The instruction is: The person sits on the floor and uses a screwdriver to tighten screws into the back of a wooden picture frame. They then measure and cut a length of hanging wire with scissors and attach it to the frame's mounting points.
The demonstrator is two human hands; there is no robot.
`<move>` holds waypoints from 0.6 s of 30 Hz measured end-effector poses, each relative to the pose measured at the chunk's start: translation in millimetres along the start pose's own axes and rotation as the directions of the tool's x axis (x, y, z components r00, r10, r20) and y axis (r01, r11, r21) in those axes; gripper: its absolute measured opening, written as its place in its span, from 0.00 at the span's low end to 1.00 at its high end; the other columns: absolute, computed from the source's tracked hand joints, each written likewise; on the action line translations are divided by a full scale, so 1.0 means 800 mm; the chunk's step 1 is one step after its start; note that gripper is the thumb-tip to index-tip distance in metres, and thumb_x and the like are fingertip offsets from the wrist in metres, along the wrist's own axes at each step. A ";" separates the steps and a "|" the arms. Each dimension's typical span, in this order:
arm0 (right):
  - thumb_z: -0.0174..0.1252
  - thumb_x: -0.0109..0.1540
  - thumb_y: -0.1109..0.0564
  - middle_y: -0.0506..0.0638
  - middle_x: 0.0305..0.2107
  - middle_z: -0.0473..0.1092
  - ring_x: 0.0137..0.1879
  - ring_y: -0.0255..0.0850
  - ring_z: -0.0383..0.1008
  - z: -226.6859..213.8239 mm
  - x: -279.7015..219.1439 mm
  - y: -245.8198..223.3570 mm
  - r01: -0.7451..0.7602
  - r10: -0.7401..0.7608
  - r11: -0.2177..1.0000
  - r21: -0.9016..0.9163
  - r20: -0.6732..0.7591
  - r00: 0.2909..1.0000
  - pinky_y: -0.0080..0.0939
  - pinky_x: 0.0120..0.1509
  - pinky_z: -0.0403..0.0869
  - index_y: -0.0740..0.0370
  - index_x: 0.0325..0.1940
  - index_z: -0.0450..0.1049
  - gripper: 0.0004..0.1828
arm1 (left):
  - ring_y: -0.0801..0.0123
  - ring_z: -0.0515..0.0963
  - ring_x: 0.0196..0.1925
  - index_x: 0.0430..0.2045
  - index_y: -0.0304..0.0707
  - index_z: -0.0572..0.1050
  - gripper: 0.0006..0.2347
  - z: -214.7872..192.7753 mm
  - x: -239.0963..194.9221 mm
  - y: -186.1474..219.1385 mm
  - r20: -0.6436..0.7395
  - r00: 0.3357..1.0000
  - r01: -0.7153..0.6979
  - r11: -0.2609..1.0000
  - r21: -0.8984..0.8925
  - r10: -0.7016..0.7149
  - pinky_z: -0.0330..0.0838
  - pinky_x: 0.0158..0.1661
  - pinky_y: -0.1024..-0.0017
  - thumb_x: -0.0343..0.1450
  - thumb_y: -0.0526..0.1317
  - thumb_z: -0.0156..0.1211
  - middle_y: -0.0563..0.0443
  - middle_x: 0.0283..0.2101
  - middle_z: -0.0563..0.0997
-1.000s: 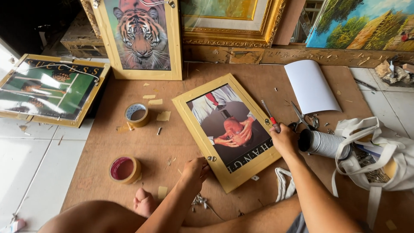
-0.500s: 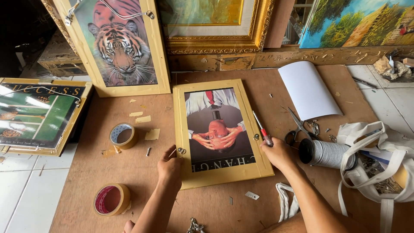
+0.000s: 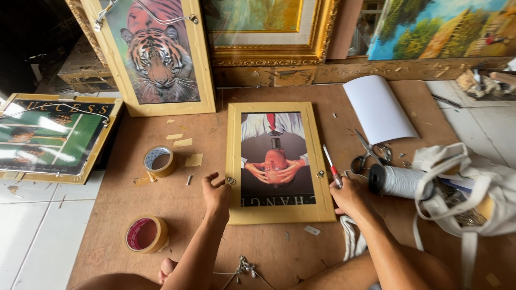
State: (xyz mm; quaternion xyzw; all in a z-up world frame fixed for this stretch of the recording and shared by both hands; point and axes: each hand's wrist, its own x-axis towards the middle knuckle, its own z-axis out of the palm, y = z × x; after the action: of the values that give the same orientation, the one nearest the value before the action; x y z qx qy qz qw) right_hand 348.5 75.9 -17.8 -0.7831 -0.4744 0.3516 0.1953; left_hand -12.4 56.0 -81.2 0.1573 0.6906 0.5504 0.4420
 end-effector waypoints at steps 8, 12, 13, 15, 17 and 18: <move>0.50 0.72 0.36 0.73 0.61 0.79 0.69 0.66 0.81 -0.021 -0.057 0.020 0.017 -0.040 0.923 -0.384 -0.051 0.998 0.65 0.76 0.76 0.72 0.66 0.72 0.36 | 0.33 0.76 0.73 0.71 0.47 0.72 0.24 -0.006 -0.034 -0.007 0.278 0.879 -0.467 0.578 0.670 0.387 0.69 0.72 0.41 0.76 0.41 0.61 0.32 0.67 0.81; 0.58 0.70 0.43 0.75 0.63 0.77 0.71 0.69 0.79 -0.022 -0.079 0.028 0.034 -0.059 0.934 -0.356 -0.059 0.997 0.67 0.75 0.76 0.74 0.70 0.65 0.35 | 0.35 0.62 0.83 0.80 0.52 0.63 0.33 -0.033 -0.087 0.001 0.530 0.842 -0.540 0.159 0.827 0.105 0.66 0.73 0.37 0.77 0.49 0.63 0.42 0.87 0.56; 0.58 0.70 0.43 0.75 0.63 0.77 0.71 0.69 0.79 -0.020 -0.077 0.031 0.034 -0.061 0.935 -0.352 -0.065 0.996 0.67 0.75 0.76 0.74 0.70 0.65 0.35 | 0.35 0.62 0.83 0.80 0.52 0.63 0.33 -0.038 -0.093 -0.004 0.533 0.839 -0.545 0.157 0.824 0.111 0.66 0.73 0.37 0.77 0.49 0.63 0.42 0.87 0.56; 0.58 0.70 0.44 0.72 0.65 0.76 0.72 0.68 0.78 -0.017 -0.073 0.037 0.012 -0.040 0.950 -0.313 -0.083 0.996 0.66 0.76 0.75 0.68 0.73 0.62 0.34 | 0.33 0.57 0.85 0.83 0.53 0.58 0.36 -0.048 -0.105 -0.012 0.585 0.808 -0.586 -0.004 0.810 0.071 0.62 0.76 0.38 0.77 0.50 0.65 0.40 0.87 0.52; 0.60 0.70 0.42 0.72 0.66 0.74 0.73 0.69 0.76 -0.015 -0.074 0.037 0.002 -0.033 0.959 -0.284 -0.103 0.994 0.67 0.78 0.74 0.67 0.73 0.62 0.35 | 0.32 0.55 0.86 0.81 0.55 0.62 0.34 -0.052 -0.113 -0.012 0.591 0.800 -0.596 0.015 0.803 0.100 0.61 0.76 0.37 0.76 0.51 0.66 0.41 0.86 0.56; 0.62 0.69 0.40 0.73 0.67 0.73 0.74 0.71 0.75 -0.015 -0.074 0.037 -0.008 -0.023 0.967 -0.256 -0.117 0.993 0.68 0.79 0.73 0.65 0.73 0.62 0.37 | 0.31 0.54 0.86 0.78 0.56 0.66 0.32 -0.053 -0.116 -0.011 0.594 0.795 -0.602 0.035 0.798 0.123 0.60 0.76 0.36 0.75 0.51 0.67 0.42 0.84 0.59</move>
State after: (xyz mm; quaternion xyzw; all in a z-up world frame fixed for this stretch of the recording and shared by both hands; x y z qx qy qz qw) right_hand 357.3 10.3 -7.2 -0.8195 -0.5063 0.2392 0.1219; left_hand 8.6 -38.8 -48.5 0.6763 0.7111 0.0238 0.1906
